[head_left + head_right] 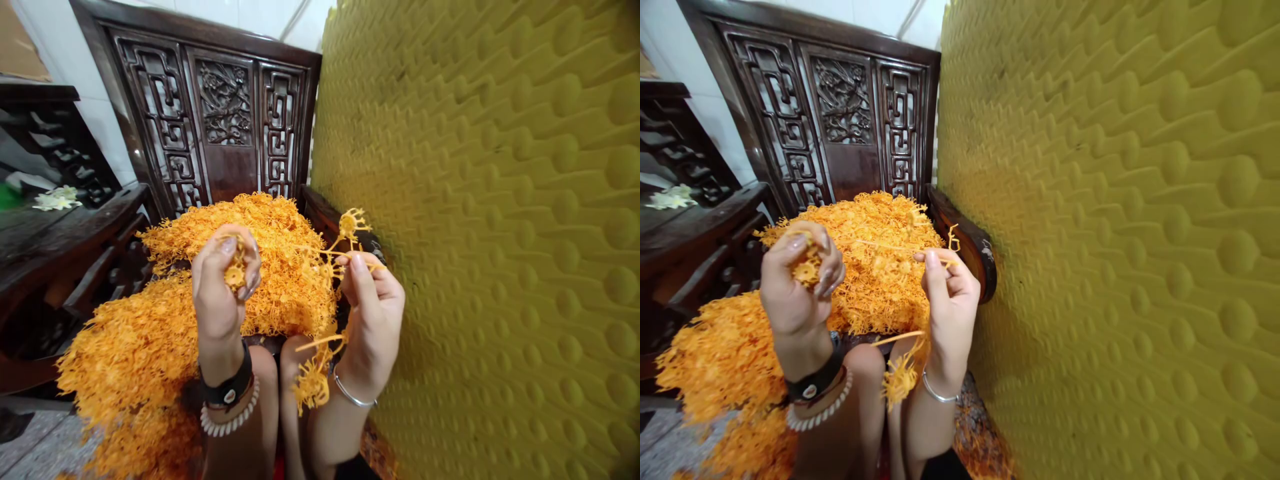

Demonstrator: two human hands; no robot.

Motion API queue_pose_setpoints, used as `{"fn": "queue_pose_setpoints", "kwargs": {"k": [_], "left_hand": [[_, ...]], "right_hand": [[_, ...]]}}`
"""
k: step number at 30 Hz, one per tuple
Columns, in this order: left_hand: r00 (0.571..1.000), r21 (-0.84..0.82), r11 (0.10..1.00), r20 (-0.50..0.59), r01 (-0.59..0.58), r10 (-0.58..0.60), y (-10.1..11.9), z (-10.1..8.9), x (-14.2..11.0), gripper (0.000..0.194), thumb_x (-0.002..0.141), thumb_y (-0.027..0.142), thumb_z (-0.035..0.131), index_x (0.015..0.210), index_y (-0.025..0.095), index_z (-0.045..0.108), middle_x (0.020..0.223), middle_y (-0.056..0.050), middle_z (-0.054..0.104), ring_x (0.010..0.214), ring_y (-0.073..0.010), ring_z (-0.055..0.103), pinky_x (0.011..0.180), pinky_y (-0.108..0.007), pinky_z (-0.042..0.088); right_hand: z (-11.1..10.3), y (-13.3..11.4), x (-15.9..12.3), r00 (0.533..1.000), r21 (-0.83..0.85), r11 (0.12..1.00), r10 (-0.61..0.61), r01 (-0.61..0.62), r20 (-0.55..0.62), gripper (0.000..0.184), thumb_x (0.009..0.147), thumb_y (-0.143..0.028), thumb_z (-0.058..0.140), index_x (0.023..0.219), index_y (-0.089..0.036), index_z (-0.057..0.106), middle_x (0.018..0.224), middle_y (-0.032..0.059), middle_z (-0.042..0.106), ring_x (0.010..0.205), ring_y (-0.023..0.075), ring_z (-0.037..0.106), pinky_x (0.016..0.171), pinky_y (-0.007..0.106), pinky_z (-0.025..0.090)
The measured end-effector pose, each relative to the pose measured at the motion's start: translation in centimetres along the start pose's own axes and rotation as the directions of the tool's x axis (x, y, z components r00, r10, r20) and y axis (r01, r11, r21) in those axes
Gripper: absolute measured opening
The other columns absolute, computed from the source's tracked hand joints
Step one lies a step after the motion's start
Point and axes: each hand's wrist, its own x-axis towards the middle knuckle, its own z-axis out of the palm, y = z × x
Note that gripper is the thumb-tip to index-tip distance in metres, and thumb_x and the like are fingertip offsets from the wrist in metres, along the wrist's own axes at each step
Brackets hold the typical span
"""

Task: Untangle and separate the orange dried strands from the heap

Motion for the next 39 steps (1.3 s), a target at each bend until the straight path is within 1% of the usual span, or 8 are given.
{"fn": "queue_pose_setpoints", "kwargs": {"k": [5, 14, 17, 21, 27, 30, 35, 39], "left_hand": [[0.961, 0.191, 0.981, 0.268, 0.016, -0.068, -1.4, 0.4, -0.4, 0.03, 0.083, 0.033, 0.044, 0.058, 0.017, 0.05, 0.051, 0.0, 0.044, 0.043, -0.0091, 0.038, 0.038, -0.022, 0.027], [0.919, 0.518, 0.81, 0.388, -0.275, 0.063, -1.8, 2.1, -0.6, 0.015, 0.083, 0.024, 0.058, 0.07, 0.017, 0.06, 0.064, 0.001, 0.054, 0.061, -0.0099, 0.049, 0.059, -0.022, 0.038], [0.879, 0.533, 0.806, 0.475, -0.258, -0.033, -1.5, 1.6, -0.3, 0.014, 0.085, 0.023, 0.055, 0.079, 0.016, 0.065, 0.071, -0.001, 0.062, 0.068, -0.0114, 0.056, 0.064, -0.022, 0.042], [0.808, 0.628, 0.739, 0.553, -0.246, -0.201, -0.8, 1.0, -0.3, 0.021, 0.084, 0.024, 0.054, 0.07, 0.014, 0.065, 0.063, -0.001, 0.06, 0.061, -0.0107, 0.053, 0.06, -0.023, 0.041], [0.811, 0.444, 0.895, 0.537, -0.036, -0.234, -0.1, 0.3, -1.0, 0.022, 0.076, 0.028, 0.065, 0.059, 0.015, 0.061, 0.045, 0.004, 0.043, 0.041, -0.0055, 0.035, 0.039, -0.02, 0.027], [0.842, 0.271, 0.95, 0.469, 0.152, -0.268, -0.7, -0.5, -1.5, 0.029, 0.073, 0.033, 0.068, 0.053, 0.016, 0.056, 0.04, 0.005, 0.039, 0.034, -0.0046, 0.028, 0.032, -0.02, 0.019], [0.702, 0.13, 0.96, 0.659, 0.248, -0.27, -2.8, -0.6, -1.8, 0.056, 0.056, 0.066, 0.066, 0.037, 0.019, 0.042, 0.03, 0.003, 0.03, 0.029, -0.0066, 0.026, 0.03, -0.025, 0.023], [0.698, -0.121, 0.95, 0.706, 0.287, -0.122, -3.1, -0.2, -1.3, 0.056, 0.059, 0.07, 0.061, 0.038, 0.021, 0.042, 0.027, 0.005, 0.026, 0.025, -0.006, 0.026, 0.026, -0.024, 0.023]], "right_hand": [[0.4, 0.0, 0.1, 0.993, -0.049, 0.995, -0.09, 0.087, -0.073, 0.015, 0.082, -0.031, 0.061, 0.073, -0.02, 0.056, 0.059, -0.0061, 0.034, 0.051, 0.006, 0.027, 0.048, 0.023, 0.024], [0.0, 0.4, 0.3, 0.994, -0.006, 1.0, -0.015, 0.015, 0.108, 0.012, 0.08, -0.031, 0.063, 0.087, -0.022, 0.06, 0.077, -0.0031, 0.056, 0.066, 0.0066, 0.051, 0.059, 0.018, 0.042], [-0.3, 0.3, 0.6, 0.979, -0.061, 0.993, -0.093, 0.105, 0.179, 0.028, 0.077, -0.029, 0.066, 0.104, -0.025, 0.062, 0.105, 0.0016, 0.062, 0.093, 0.0129, 0.058, 0.082, 0.025, 0.048], [-0.7, 0.1, 0.5, 0.946, -0.166, 0.977, -0.077, 0.135, 0.314, 0.012, 0.081, -0.024, 0.062, 0.09, -0.021, 0.07, 0.095, 0.0027, 0.068, 0.092, 0.0143, 0.062, 0.087, 0.027, 0.047], [-0.9, 0.1, -0.2, 0.973, -0.047, 0.998, -0.023, 0.034, 0.23, 0.023, 0.086, -0.026, 0.055, 0.069, -0.018, 0.068, 0.059, -0.0016, 0.059, 0.056, 0.0073, 0.054, 0.056, 0.02, 0.045], [-0.4, 0.0, -0.7, 0.921, 0.164, 0.982, 0.018, -0.089, 0.389, 0.035, 0.088, -0.03, 0.052, 0.056, -0.016, 0.057, 0.05, -0.0024, 0.049, 0.046, 0.0054, 0.047, 0.044, 0.018, 0.037], [1.5, 0.4, -1.4, 0.739, 0.612, 0.671, -0.139, -0.419, 0.659, 0.042, 0.092, -0.032, 0.04, 0.052, -0.018, 0.039, 0.042, -0.0062, 0.036, 0.029, 0.001, 0.027, 0.027, 0.013, 0.022], [1.5, 0.8, -0.4, 0.748, 0.763, 0.407, -0.238, -0.502, 0.619, 0.046, 0.095, -0.038, 0.029, 0.055, -0.018, 0.039, 0.043, -0.008, 0.037, 0.024, -0.0008, 0.021, 0.023, 0.009, 0.019]]}}
